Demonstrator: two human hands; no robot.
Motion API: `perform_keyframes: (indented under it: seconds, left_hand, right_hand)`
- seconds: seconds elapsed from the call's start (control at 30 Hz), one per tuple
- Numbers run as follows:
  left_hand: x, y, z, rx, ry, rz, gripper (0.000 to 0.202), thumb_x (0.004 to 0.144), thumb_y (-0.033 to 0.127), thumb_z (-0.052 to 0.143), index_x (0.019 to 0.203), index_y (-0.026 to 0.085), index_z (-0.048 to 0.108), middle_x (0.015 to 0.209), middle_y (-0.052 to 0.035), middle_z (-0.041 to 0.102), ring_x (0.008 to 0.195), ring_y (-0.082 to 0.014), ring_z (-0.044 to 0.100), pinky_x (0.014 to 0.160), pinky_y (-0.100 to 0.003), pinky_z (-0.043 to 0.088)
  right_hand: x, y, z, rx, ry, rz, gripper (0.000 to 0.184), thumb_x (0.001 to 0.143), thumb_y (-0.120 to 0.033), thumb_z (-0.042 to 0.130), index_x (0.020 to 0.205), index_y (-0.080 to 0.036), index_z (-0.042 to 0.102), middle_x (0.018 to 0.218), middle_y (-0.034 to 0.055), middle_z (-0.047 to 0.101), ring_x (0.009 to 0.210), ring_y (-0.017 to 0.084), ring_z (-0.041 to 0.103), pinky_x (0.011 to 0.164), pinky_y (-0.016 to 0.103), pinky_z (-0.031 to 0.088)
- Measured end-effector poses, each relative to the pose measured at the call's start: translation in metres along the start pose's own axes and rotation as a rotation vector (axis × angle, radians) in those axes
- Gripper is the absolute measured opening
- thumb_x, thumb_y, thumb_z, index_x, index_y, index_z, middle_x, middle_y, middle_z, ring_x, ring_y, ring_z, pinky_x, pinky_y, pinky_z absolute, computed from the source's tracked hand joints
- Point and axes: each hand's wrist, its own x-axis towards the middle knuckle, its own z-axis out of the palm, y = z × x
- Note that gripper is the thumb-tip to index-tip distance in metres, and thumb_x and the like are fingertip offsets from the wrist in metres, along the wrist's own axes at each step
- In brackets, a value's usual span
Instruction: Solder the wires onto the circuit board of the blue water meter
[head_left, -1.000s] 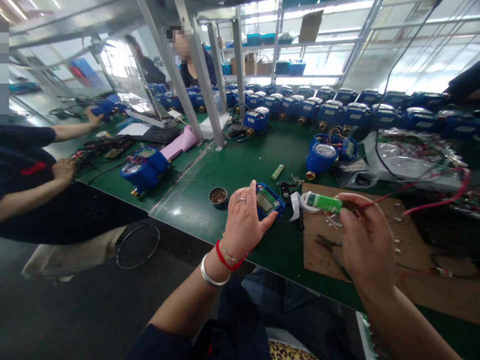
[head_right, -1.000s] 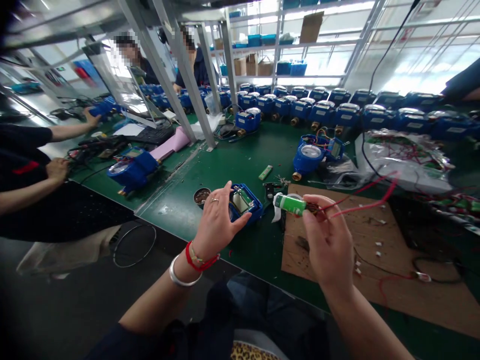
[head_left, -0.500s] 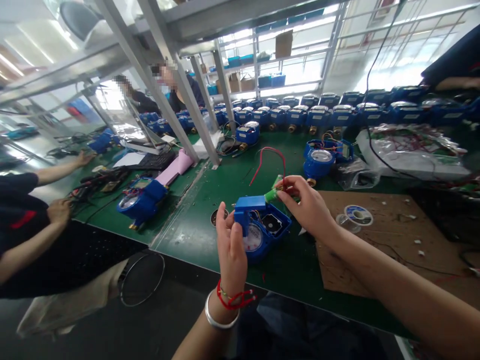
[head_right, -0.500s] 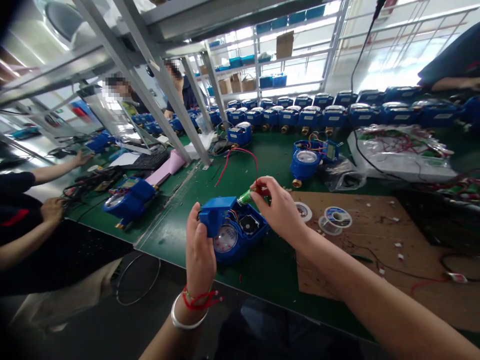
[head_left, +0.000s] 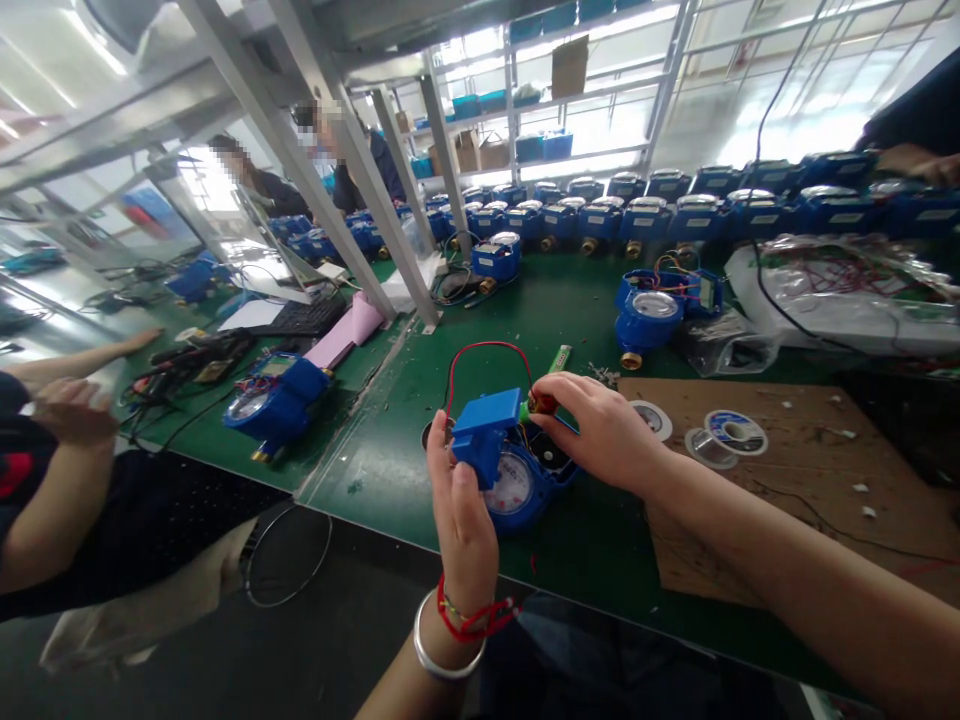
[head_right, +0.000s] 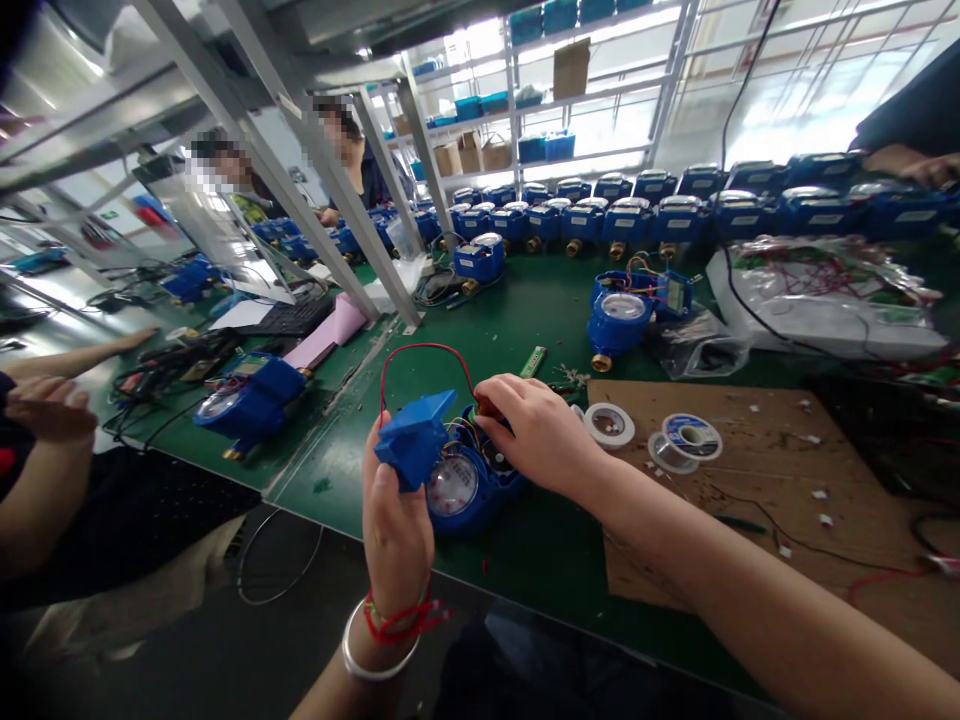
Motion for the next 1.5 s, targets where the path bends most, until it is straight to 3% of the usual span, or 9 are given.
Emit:
perform_keyframes:
  seconds: [0.2,0.4,0.53,0.77,0.97,1.33,1.5]
  left_hand:
    - [0.0,0.0,0.001,-0.049,-0.008,-0.011,0.05,0.099,0.036,0.026,0.147,0.023,0.027,0.152,-0.0089,0.033,0.14,-0.0242,0.033,0.11,-0.04,0.039]
    - [0.001,0.002,-0.002,0.029,0.016,0.028,0.047,0.099,0.032,0.028,0.146,0.023,0.03,0.153,-0.0082,0.031,0.142,-0.0227,0.029,0.116,-0.042,0.029]
    - [-0.001,0.002,-0.001,0.018,0.017,0.028,0.048,0.099,0.033,0.031,0.146,0.022,0.031,0.151,-0.0099,0.034,0.133,-0.0222,0.041,0.108,-0.035,0.039]
    - [0.0,0.001,0.001,-0.158,0.0,-0.072,0.051,0.098,0.042,0.031,0.146,0.023,0.029,0.143,-0.0096,0.043,0.122,-0.0215,0.05,0.101,-0.034,0.044]
    - [0.0,0.003,0.0,-0.052,0.009,-0.019,0.052,0.098,0.041,0.032,0.146,0.022,0.03,0.129,-0.0112,0.053,0.113,-0.0218,0.055,0.088,-0.032,0.05]
    - [-0.001,0.004,-0.001,-0.062,-0.014,-0.03,0.052,0.098,0.041,0.032,0.146,0.02,0.029,0.124,-0.0116,0.056,0.11,-0.021,0.057,0.082,-0.029,0.052]
    - [0.009,0.006,0.0,-0.052,-0.013,0.004,0.052,0.097,0.041,0.035,0.144,0.019,0.031,0.125,-0.0126,0.056,0.108,-0.0204,0.059,0.084,-0.03,0.051]
  right_hand:
    - [0.0,0.0,-0.002,-0.03,0.18,0.031,0.019,0.09,-0.028,0.056,0.107,-0.02,0.054,0.102,0.0075,0.064,0.092,0.021,0.061,0.082,0.035,0.048]
    - [0.006,0.005,0.009,0.032,0.028,0.153,0.017,0.089,-0.028,0.056,0.105,-0.021,0.055,0.101,0.0056,0.065,0.09,0.02,0.062,0.082,0.034,0.048]
    - [0.007,0.004,0.02,0.017,-0.04,0.196,0.016,0.089,-0.027,0.056,0.103,-0.02,0.056,0.102,0.0062,0.065,0.09,0.02,0.061,0.081,0.034,0.047]
    - [0.014,0.002,0.021,-0.083,-0.111,0.093,0.009,0.085,-0.026,0.065,0.092,-0.021,0.061,0.098,0.0046,0.066,0.095,0.022,0.058,0.087,0.038,0.041]
    - [0.017,0.0,0.019,0.074,-0.226,0.058,0.006,0.09,-0.019,0.056,0.091,-0.018,0.062,0.093,0.006,0.065,0.087,0.018,0.059,0.075,0.029,0.045]
    - [0.025,0.004,0.026,-0.045,-0.203,0.171,0.017,0.091,-0.026,0.053,0.081,-0.022,0.067,0.085,0.003,0.069,0.092,0.022,0.054,0.084,0.036,0.036]
    - [0.028,0.0,0.035,-0.085,-0.219,0.199,0.019,0.089,-0.03,0.056,0.078,-0.023,0.069,0.088,0.0032,0.071,0.093,0.023,0.053,0.084,0.038,0.033]
